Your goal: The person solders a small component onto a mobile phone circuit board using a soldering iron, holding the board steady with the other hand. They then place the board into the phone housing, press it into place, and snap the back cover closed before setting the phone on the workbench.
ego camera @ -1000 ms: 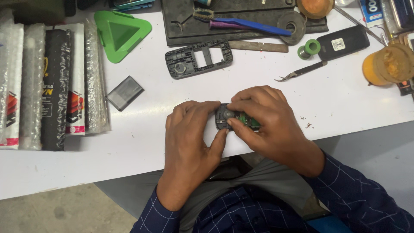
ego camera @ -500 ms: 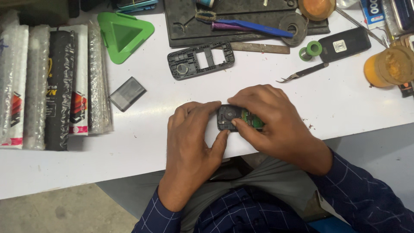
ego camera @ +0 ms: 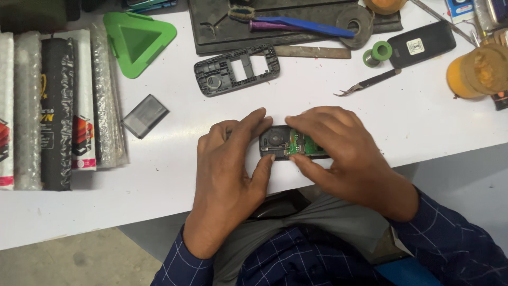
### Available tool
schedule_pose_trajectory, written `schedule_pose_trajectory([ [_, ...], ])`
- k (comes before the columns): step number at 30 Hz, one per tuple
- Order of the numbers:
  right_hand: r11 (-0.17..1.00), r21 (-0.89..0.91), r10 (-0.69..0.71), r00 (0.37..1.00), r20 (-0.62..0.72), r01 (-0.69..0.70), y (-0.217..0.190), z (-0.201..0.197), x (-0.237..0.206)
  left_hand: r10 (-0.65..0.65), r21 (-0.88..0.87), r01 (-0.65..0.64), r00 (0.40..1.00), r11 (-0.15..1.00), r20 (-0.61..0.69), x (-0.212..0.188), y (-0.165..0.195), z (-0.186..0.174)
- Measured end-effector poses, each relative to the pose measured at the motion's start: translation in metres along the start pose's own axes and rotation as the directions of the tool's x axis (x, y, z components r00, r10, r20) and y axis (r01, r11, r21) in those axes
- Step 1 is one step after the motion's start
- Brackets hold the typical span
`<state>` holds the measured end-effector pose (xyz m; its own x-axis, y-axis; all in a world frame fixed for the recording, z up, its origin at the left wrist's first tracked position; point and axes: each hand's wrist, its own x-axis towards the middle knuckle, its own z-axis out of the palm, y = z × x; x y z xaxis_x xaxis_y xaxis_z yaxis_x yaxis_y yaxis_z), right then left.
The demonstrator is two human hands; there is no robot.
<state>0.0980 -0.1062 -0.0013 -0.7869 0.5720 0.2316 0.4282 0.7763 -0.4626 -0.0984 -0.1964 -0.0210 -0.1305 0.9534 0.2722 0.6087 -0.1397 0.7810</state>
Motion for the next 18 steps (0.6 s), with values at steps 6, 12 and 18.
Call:
schedule_pose_trajectory([
  [6, 1.000, 0.011, -0.003, 1.000, 0.018, 0.003, 0.003, 0.004, 0.003, -0.018, 0.058, 0.017, 1.000, 0.998, 0.023, 0.005, 0.003, 0.002],
  [12, 1.000, 0.026, 0.019, 0.998, -0.055, -0.018, 0.015, 0.001, -0.016, -0.045, 0.066, 0.041, 0.998, 0.997, 0.053, 0.006, 0.002, 0.004],
  [18, 0.988, -0.124, 0.072, 0.979, -0.192, -0.097, 0.032, -0.010, -0.054, 0.082, 0.100, -0.080, 0.997, 0.992, -0.014, 0.004, 0.008, 0.011],
])
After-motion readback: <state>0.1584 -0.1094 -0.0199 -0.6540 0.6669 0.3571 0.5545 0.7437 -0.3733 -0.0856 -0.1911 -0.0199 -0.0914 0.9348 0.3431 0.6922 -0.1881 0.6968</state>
